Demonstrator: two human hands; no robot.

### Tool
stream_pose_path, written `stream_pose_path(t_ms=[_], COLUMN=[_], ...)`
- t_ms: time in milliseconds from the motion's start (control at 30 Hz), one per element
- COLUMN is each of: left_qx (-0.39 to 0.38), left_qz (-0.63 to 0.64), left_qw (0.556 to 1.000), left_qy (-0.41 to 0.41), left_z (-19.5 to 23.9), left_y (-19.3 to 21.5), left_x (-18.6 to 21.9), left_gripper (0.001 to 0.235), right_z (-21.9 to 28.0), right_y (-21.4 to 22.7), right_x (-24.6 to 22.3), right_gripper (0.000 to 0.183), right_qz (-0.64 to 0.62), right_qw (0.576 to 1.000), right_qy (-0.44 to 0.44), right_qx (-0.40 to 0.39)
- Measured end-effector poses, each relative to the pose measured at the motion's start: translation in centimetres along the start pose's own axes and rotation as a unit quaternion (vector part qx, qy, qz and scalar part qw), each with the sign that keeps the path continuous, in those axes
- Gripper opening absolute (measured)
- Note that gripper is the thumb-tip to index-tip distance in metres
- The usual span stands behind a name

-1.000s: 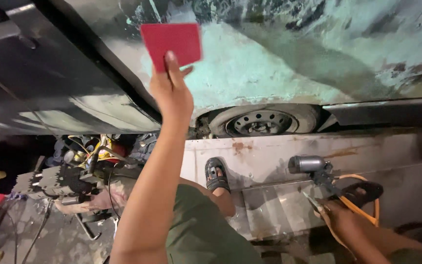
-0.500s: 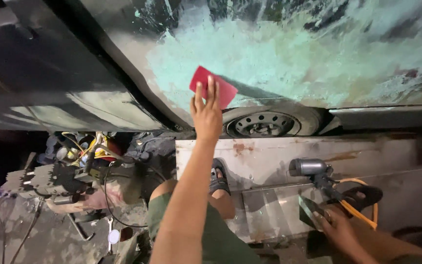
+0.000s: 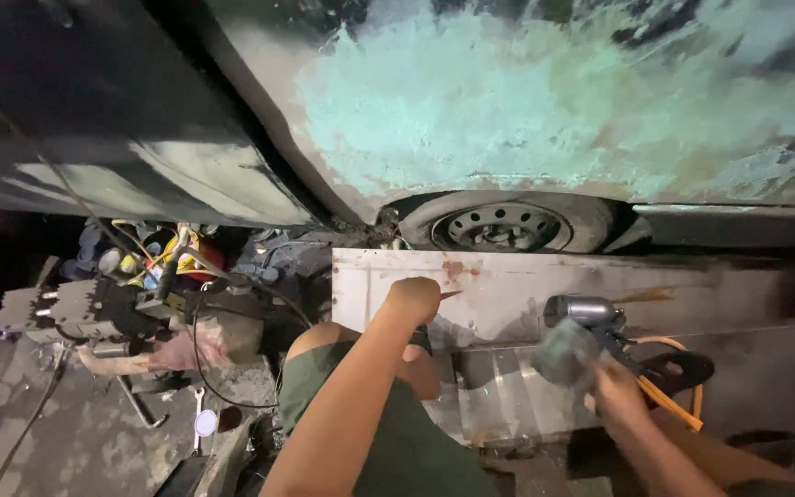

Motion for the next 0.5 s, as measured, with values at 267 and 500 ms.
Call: stream_pose_path(t_ms=[267, 500], left_qx=[0.175, 0.009], left_qz=[-0.028, -0.100], left_qw=[0.982, 0.990], left_qy=[-0.062, -0.100], left_z=[-1.9, -2.0], left_y=[-12.4, -8.4], left_x=[0.9, 4.6], left_gripper=[0.024, 0.038], right_z=[13.2, 11.0], right_y=[-15.2, -22.5], right_x=[-14.7, -22.6], right_gripper=[0.069, 0.071], right_qz=[-0.399, -0.468], right_qw=[0.895, 0.854], right_qy=[-0.042, 0.017], right_qx=[-0.193, -0.226])
Point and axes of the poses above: each hand's wrist, its own z-axis away from the middle knuckle, its own y-axis out of the back of the hand, x = y × z, the point moved 2 cm from there along -z, towards the middle knuckle, and after that the axes turned 15 degrees about -y, right-handed, at the moved point
